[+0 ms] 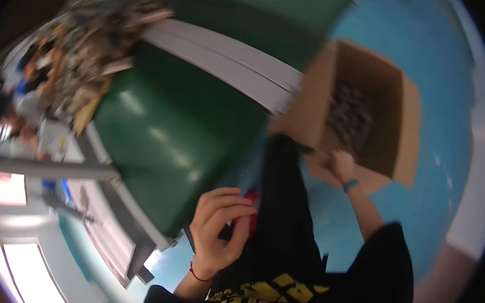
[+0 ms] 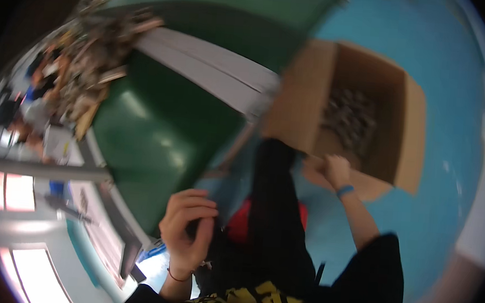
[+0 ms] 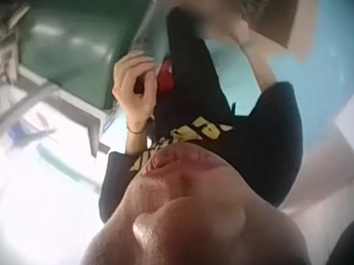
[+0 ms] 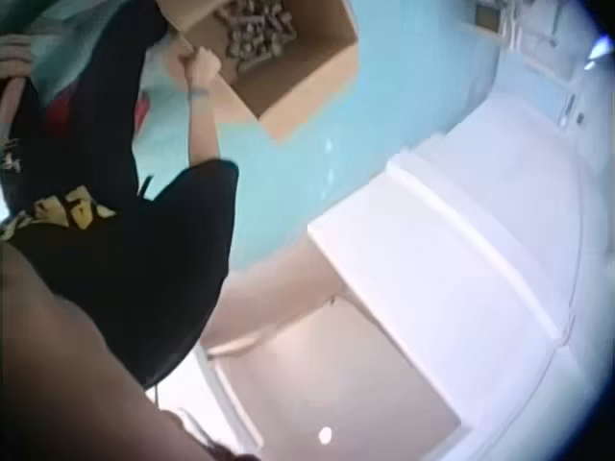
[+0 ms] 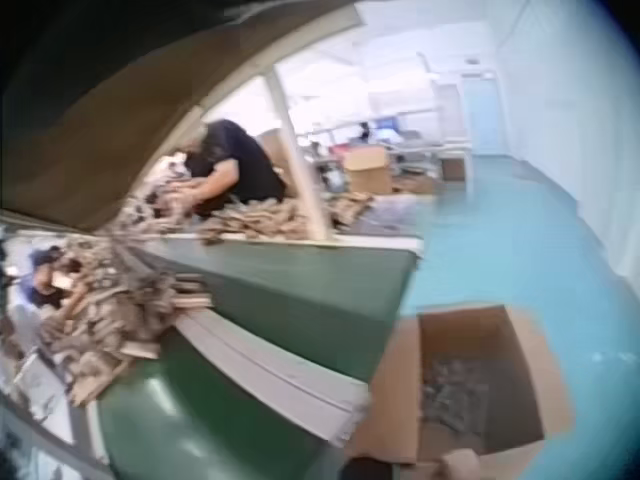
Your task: Assembling handheld fans on an assembly line using an electric screwdriver.
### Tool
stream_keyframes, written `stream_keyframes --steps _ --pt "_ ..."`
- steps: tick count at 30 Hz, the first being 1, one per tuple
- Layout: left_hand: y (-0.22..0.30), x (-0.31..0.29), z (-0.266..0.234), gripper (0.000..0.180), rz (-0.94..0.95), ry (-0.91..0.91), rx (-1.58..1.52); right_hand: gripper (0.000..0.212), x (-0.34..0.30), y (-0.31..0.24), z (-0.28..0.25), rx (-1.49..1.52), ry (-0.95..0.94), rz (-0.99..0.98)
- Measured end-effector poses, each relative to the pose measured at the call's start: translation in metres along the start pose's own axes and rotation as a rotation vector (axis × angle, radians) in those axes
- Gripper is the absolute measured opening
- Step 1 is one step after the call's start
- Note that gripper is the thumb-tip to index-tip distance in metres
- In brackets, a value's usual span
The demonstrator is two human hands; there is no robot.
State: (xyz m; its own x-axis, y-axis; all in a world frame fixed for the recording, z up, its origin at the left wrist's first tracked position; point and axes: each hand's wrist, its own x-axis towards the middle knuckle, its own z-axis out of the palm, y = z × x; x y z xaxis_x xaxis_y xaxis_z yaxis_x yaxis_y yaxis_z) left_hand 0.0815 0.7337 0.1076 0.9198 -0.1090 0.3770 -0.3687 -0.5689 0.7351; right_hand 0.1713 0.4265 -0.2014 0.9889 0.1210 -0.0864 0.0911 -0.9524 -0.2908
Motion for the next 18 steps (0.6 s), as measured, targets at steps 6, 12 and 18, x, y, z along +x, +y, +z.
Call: stream_keyframes --steps 6,12,18 --pt "0.009 0.012 0.051 0.019 -0.026 -0.323 -0.154 0.037 -0.012 -0.053 0.026 0.034 -0.240 -0.019" --pt "-0.047 0.002 0.134 0.035 -0.105 -0.681 0.054 0.056 -0.008 -0.012 0.008 0.380 -0.492 0.063" --pt "-0.146 0.044 0.267 0.074 -0.088 -0.548 0.510 0.067 0.033 0.091 0.122 0.812 -0.732 0.458"
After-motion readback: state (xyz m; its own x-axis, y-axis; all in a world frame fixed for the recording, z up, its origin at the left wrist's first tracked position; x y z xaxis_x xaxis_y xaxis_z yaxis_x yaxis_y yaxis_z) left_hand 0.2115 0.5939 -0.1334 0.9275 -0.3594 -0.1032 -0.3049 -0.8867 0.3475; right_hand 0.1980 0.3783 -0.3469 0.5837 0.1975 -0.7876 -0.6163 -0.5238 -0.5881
